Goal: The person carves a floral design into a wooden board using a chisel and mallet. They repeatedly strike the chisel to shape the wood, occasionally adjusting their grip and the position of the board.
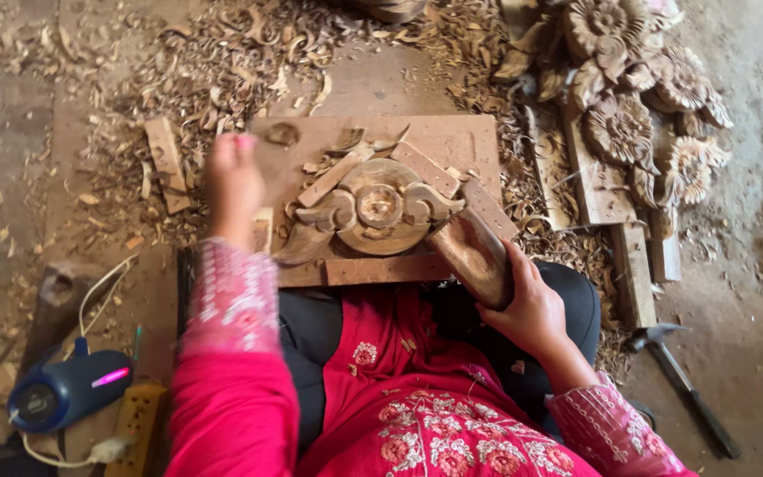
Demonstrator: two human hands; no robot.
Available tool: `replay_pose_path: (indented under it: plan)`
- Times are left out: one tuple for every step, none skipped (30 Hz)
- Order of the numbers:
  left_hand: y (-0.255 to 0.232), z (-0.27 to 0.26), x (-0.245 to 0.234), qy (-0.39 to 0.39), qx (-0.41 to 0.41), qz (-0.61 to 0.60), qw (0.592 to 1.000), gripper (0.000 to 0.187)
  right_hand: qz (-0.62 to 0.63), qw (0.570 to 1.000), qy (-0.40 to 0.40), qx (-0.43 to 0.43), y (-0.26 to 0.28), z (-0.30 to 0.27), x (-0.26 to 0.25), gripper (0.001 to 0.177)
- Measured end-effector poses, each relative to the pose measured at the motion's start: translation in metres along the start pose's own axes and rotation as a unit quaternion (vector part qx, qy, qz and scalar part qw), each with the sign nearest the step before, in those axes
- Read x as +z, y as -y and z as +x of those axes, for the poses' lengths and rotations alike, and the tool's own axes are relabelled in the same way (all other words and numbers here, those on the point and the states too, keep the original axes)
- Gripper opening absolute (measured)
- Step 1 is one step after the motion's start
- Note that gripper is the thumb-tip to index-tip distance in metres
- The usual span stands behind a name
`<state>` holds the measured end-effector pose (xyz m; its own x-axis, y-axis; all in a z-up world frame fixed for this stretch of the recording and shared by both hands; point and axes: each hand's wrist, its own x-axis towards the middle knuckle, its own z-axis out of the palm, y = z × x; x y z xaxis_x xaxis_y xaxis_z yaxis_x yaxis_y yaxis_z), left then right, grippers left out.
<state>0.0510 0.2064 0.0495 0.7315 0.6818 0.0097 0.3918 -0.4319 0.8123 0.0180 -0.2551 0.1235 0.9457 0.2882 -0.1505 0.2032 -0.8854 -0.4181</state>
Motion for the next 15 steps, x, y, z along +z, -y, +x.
replay_pose_path:
  plan:
    - [0.021,0.000,-0.019,-0.031,0.053,0.020,0.998,0.018,0.000,1.000,-0.006,-0.008,0.000,0.002,0.000,0.109]
    - [0.043,0.000,-0.040,-0.048,0.052,-0.044,0.997,0.017,0.001,1.000,-0.013,-0.016,0.000,0.003,0.000,0.110]
    - [0.066,-0.005,-0.061,-0.068,0.049,-0.105,0.991,0.017,0.001,0.999,-0.016,-0.028,0.000,0.004,0.001,0.111]
    - [0.089,-0.013,-0.084,-0.091,0.032,-0.078,0.992,0.016,-0.011,0.997,-0.041,-0.068,0.001,0.004,0.001,0.111]
    - [0.109,-0.024,-0.110,-0.112,0.014,-0.051,0.992,0.016,-0.021,0.992,-0.066,-0.107,0.003,0.001,0.002,0.110]
    - [0.124,-0.035,-0.135,-0.110,0.000,-0.107,0.988,0.015,-0.030,0.985,-0.092,-0.146,0.004,0.000,0.003,0.110]
    - [0.131,-0.044,-0.153,-0.104,-0.010,-0.166,0.981,0.014,-0.032,0.987,-0.083,-0.132,0.004,0.002,0.002,0.112]
    - [0.133,-0.057,-0.166,-0.118,-0.036,-0.212,0.969,0.014,-0.034,0.990,-0.074,-0.117,0.004,0.006,0.001,0.115]
    - [0.129,-0.068,-0.176,-0.125,-0.059,-0.257,0.956,0.013,-0.036,0.993,-0.067,-0.095,0.004,0.005,0.002,0.117]
    - [0.119,-0.075,-0.182,-0.132,-0.082,-0.302,0.941,0.013,-0.038,0.997,-0.039,-0.063,0.003,0.006,0.003,0.117]
    - [0.104,-0.079,-0.179,-0.103,-0.031,-0.422,0.900,0.012,-0.041,0.999,-0.012,-0.026,0.002,0.004,0.004,0.117]
    - [0.085,-0.085,-0.166,-0.071,0.020,-0.535,0.842,0.014,-0.043,0.999,0.015,0.010,0.001,0.004,0.006,0.117]
    - [0.064,-0.089,-0.146,-0.045,0.024,-0.542,0.839,0.014,-0.045,0.999,0.008,0.003,0.000,0.003,0.007,0.117]
    - [0.040,-0.093,-0.119,-0.019,0.029,-0.548,0.836,0.014,-0.046,0.999,0.000,-0.004,0.000,0.002,0.008,0.116]
    - [0.016,-0.091,-0.088,-0.006,0.031,-0.536,0.843,0.011,-0.049,0.999,-0.009,-0.012,-0.001,0.004,0.008,0.116]
